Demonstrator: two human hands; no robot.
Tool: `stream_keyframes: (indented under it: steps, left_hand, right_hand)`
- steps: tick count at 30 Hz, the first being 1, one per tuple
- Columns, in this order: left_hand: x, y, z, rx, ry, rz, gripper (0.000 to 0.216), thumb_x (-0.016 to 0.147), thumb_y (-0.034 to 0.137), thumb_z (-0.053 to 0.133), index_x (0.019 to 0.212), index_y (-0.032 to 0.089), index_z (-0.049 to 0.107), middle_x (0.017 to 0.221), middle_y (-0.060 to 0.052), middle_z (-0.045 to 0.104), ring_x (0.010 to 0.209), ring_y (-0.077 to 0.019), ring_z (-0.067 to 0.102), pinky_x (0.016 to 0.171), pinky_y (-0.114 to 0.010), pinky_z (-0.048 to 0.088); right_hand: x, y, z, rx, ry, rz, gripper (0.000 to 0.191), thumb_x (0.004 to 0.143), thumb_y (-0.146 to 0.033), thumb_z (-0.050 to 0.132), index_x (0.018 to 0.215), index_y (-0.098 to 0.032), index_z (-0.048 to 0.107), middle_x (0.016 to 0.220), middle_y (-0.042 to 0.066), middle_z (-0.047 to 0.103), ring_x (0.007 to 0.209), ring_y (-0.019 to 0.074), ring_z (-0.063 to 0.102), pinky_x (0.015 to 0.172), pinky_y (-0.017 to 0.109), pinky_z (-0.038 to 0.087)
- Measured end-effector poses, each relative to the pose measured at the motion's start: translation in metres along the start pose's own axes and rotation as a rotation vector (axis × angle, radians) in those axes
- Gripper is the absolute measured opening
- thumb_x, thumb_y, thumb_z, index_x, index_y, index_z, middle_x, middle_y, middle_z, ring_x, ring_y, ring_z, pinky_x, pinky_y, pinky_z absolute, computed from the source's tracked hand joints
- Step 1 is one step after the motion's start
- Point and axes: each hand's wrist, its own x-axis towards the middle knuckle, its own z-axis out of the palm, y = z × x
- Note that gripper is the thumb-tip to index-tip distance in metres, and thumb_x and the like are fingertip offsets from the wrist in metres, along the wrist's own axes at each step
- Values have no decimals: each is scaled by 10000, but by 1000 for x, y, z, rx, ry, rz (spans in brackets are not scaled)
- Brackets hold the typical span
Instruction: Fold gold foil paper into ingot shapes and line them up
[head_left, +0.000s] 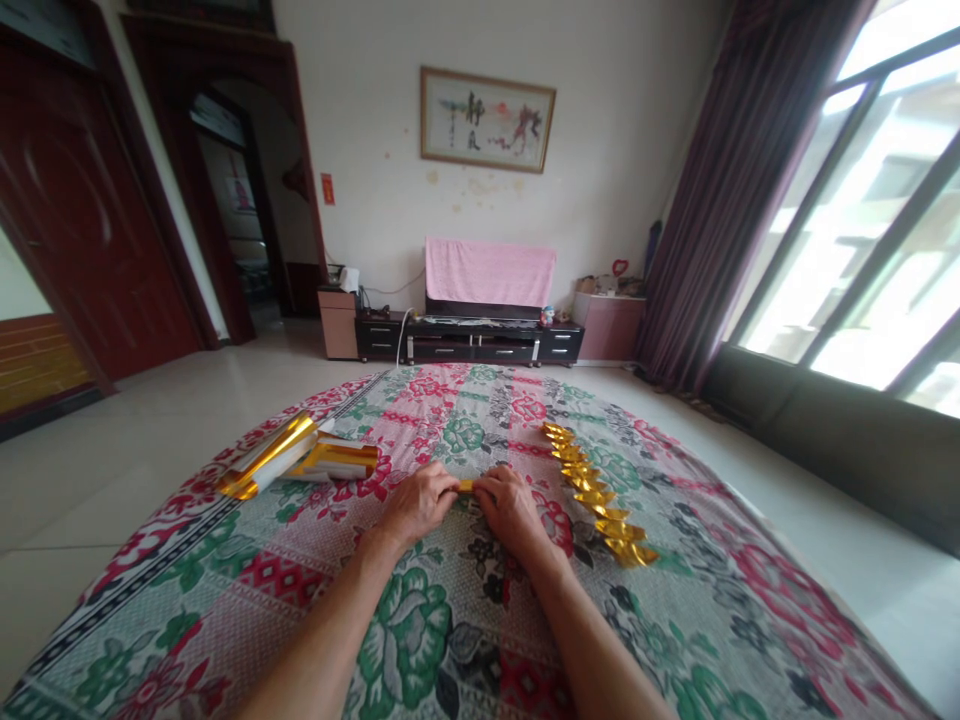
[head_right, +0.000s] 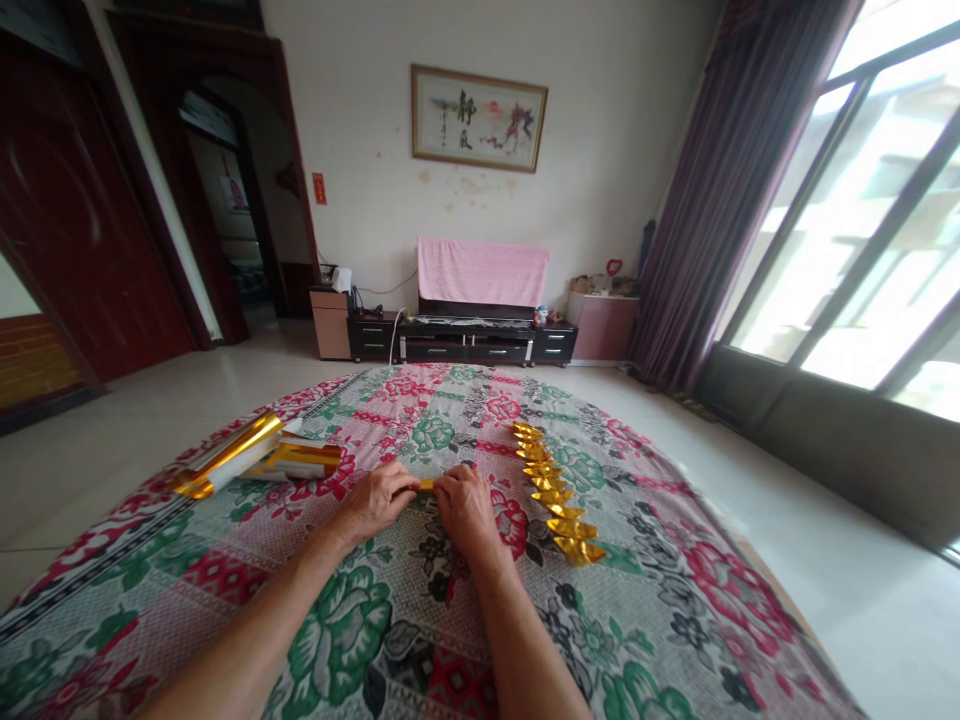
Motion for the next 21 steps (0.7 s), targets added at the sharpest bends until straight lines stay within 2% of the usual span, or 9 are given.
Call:
stream_keyframes:
  steps: [4,10,15,18,21]
  left_hand:
    - [1,-1,2,-64,28,-14,229,773,153,514,956,217,637,879,-37,588,858,-150,550,800,-258,428]
    - [4,1,3,-304,196,-94,118,752,216,535,806,182,634,821,-22,608,774,-133,559,732,-244,438]
    - [5,2,0,-611,103,-282,187,740,307,522,785,154,619,635,11,604,588,-118,541,563,-221,418]
    - [5,3,-1,-729,81,-353,219,736,321,506,799,142,615,612,8,609,578,-122,549,561,-224,423]
    - [5,3,-3,-774,74,-357,231,723,326,518,800,137,625,616,3,614,580,-120,549,568,-224,422]
  right_hand:
    - [0,0,0,1,28,16,256,881,-223,407,800,-191,648,811,39,568,794,129,510,732,219,348]
    - [3,-3,-2,214,134,62,279,886,-249,365,781,-163,609,744,37,594,716,124,541,664,201,373]
    - [3,-4,2,491,152,129,274,863,-324,393,868,-176,623,720,24,641,638,124,573,606,205,416]
    - [3,-3,5,627,118,159,281,827,-357,442,931,-168,623,673,18,645,594,127,579,558,205,437]
    - [3,-2,6,692,101,174,277,802,-368,475,906,-167,633,644,11,637,573,126,576,535,204,441]
